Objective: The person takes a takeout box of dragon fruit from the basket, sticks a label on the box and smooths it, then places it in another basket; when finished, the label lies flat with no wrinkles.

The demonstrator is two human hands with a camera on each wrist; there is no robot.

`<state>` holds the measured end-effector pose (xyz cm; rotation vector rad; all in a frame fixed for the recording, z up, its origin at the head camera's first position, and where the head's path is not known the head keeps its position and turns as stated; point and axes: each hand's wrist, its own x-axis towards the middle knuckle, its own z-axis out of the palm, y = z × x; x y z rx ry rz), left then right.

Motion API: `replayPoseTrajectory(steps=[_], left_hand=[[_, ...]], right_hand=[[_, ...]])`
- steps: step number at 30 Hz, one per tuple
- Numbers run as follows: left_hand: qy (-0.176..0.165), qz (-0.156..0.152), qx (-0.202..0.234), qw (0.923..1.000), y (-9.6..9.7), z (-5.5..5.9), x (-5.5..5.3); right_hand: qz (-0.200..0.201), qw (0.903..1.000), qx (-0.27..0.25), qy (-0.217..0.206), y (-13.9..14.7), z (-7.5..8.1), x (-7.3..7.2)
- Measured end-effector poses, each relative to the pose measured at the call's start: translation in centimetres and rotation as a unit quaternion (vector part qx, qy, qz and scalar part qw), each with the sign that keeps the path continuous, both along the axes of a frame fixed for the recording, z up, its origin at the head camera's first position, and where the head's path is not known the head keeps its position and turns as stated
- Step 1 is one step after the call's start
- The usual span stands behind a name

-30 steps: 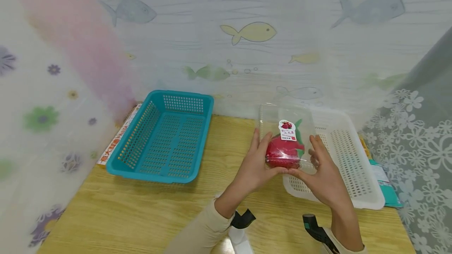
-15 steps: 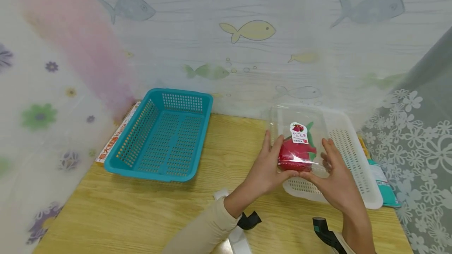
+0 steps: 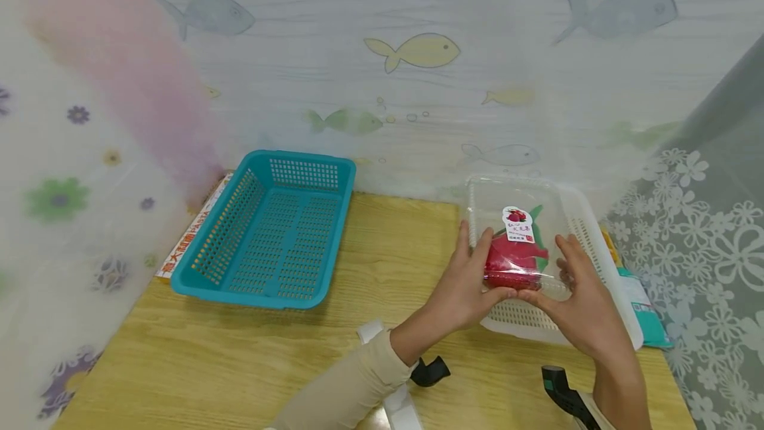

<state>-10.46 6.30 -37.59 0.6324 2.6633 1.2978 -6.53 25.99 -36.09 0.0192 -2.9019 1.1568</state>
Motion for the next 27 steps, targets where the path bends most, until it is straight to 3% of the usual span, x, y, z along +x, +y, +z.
replayPoseTrajectory(steps=[20, 27], left_hand=[[0.017, -0.008, -0.019, 0.9997, 1.9, -0.3, -1.0], [0.013, -0.007, -0.027, 0.9995, 2.8, -0.6, -1.1]], right_hand=[[0.001, 0.9989, 0.045, 0.014, 1.6, 0.1, -0.7], [0.002, 0.9982, 0.059, 0.001, 2.4, 0.1, -0.8]])
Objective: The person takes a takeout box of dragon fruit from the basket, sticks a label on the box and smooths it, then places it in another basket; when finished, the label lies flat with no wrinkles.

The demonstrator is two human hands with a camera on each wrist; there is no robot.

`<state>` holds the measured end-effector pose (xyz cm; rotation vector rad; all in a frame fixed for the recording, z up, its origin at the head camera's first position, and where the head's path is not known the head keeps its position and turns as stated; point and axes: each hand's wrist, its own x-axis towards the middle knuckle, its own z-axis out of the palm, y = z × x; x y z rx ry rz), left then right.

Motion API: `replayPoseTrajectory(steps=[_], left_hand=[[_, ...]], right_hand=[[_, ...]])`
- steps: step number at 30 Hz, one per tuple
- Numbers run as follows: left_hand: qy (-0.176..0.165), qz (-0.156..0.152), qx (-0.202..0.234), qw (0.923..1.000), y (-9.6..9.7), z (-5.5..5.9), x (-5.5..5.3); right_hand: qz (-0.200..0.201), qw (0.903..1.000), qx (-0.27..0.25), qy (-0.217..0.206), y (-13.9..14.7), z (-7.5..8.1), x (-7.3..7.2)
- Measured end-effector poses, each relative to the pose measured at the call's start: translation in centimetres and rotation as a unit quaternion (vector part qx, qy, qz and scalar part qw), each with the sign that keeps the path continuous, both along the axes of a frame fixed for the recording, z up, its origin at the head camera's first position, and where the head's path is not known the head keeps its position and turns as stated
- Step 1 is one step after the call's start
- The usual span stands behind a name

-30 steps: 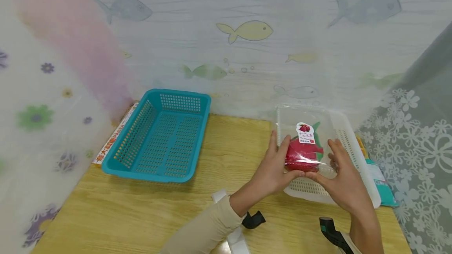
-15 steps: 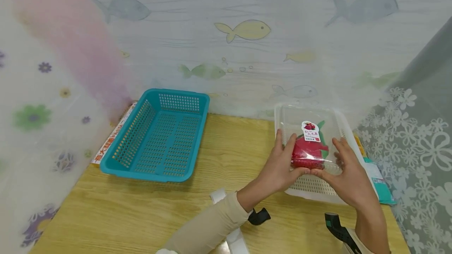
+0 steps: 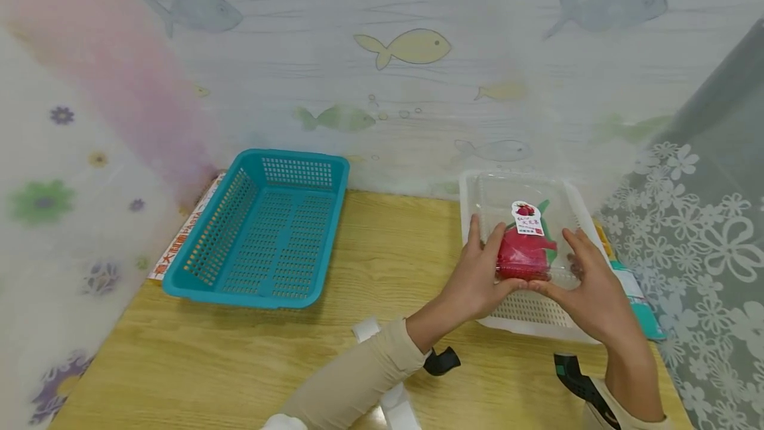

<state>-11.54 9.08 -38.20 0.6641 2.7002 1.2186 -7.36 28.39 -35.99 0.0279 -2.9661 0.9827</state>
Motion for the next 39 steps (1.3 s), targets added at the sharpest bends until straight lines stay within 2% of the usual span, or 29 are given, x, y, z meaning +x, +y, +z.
replayPoseTrajectory(steps=[8, 15, 22, 29, 39], left_hand=[[-0.001, 0.006, 0.005, 1.0, 0.8, 0.3, -0.1], [-0.015, 0.004, 0.005, 0.9999, 0.9, 0.3, -0.3], [-0.014, 0.0, -0.002, 0.9999, 1.2, 0.4, -0.7], [-0.014, 0.0, -0.022, 0.9997, 1.3, 0.4, -0.8], [-0.011, -0.003, -0.017, 0.9998, 1.8, 0.0, -1.0]], right_hand=[[0.01, 0.9999, 0.011, -0.008, 0.9, 0.5, -0.5], [0.02, 0.9994, -0.017, -0.025, 0.9, 0.7, -0.7], [0.007, 0.9995, 0.005, -0.03, 1.0, 0.7, -0.8], [0.009, 0.9996, 0.001, -0.027, 1.0, 0.6, -1.0], [0.011, 0.9994, 0.022, -0.026, 1.4, 0.6, -1.1]])
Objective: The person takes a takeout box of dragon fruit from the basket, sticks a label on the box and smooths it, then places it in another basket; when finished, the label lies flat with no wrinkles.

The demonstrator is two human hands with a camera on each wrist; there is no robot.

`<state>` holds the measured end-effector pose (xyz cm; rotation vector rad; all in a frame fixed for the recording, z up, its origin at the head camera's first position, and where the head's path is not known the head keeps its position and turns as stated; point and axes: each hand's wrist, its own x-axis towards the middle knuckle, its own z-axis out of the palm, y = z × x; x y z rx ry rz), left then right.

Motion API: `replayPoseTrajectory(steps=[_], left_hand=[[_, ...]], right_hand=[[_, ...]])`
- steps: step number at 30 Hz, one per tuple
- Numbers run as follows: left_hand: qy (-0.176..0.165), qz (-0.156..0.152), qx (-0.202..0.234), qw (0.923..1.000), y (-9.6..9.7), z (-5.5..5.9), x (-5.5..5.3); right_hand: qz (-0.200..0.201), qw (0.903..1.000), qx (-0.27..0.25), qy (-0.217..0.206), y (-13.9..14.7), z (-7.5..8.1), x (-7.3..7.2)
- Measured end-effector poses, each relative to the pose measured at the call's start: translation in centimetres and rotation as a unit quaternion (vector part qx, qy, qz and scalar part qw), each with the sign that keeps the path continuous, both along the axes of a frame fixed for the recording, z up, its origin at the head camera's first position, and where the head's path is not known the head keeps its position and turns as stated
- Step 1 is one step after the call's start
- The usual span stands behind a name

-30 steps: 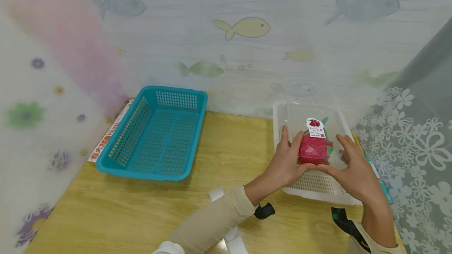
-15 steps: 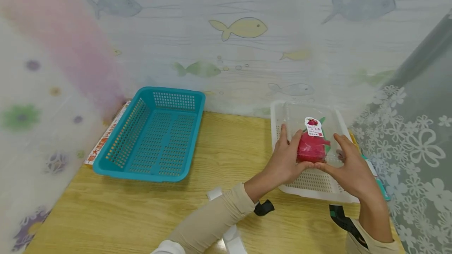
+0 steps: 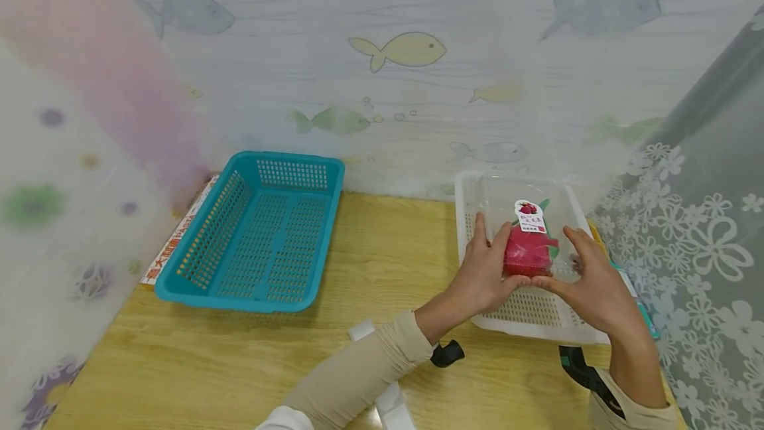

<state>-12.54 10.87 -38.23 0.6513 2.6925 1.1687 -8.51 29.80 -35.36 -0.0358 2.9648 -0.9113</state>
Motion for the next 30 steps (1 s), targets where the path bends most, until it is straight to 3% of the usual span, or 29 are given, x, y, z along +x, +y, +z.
replayPoseTrajectory(steps=[30], left_hand=[[0.004, -0.005, -0.044, 0.999, 0.65, 0.17, 0.31]], right_hand=[[0.006, 0.9997, 0.022, -0.01, 0.52, 0.1, 0.39]])
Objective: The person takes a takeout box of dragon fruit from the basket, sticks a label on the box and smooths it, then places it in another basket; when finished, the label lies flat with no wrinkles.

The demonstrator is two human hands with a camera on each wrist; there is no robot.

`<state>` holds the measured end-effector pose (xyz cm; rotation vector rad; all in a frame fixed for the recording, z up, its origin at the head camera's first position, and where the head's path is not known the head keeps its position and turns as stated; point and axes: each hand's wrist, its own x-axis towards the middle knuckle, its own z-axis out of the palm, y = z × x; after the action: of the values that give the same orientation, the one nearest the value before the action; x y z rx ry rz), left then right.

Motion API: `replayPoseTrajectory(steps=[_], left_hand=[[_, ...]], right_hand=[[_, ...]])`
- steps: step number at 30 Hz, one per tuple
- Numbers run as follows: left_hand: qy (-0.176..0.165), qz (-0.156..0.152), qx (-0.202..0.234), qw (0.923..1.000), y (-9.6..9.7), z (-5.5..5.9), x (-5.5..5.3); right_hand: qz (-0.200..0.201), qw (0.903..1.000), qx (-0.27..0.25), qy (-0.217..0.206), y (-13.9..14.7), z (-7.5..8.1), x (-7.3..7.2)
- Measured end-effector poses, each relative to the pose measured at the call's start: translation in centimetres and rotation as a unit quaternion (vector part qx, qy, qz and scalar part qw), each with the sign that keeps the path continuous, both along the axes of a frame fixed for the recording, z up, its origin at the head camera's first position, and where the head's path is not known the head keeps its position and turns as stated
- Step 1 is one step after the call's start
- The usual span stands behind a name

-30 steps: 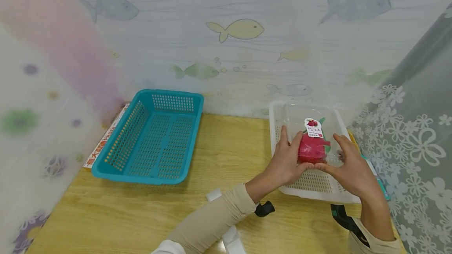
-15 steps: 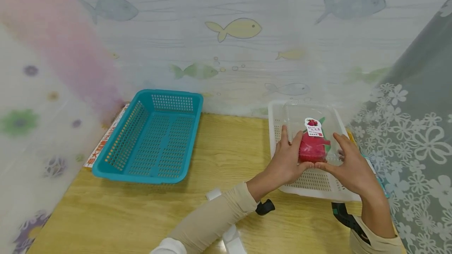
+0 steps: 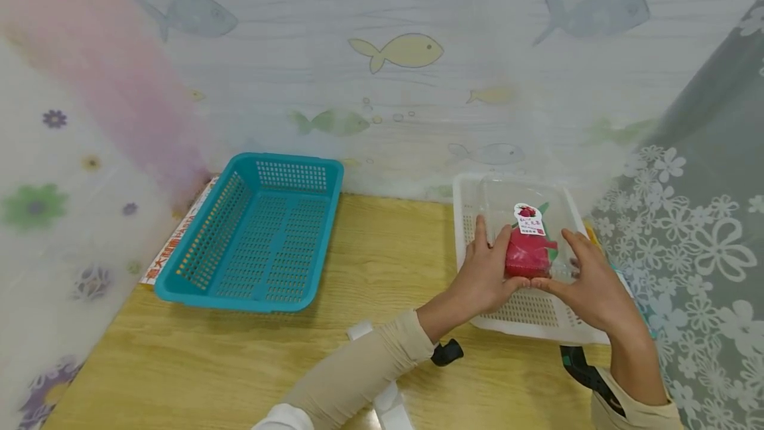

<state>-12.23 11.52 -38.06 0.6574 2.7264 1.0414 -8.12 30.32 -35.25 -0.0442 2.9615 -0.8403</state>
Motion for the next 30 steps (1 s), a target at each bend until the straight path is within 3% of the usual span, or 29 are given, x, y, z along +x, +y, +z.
replayPoseTrajectory(steps=[9, 15, 30], left_hand=[[0.009, 0.004, -0.005, 0.9999, 0.06, 0.24, -0.08], [-0.004, 0.008, -0.006, 0.9999, 0.17, 0.25, -0.08], [-0.001, -0.006, -0.024, 0.9997, 0.22, 0.32, 0.03]], right_hand=[[0.006, 0.9999, 0.005, 0.006, 0.15, 0.06, -0.22], [0.01, 0.9999, 0.004, 0.001, 0.26, 0.08, -0.28], [0.014, 0.9998, 0.014, -0.008, 0.25, 0.29, -0.36]])
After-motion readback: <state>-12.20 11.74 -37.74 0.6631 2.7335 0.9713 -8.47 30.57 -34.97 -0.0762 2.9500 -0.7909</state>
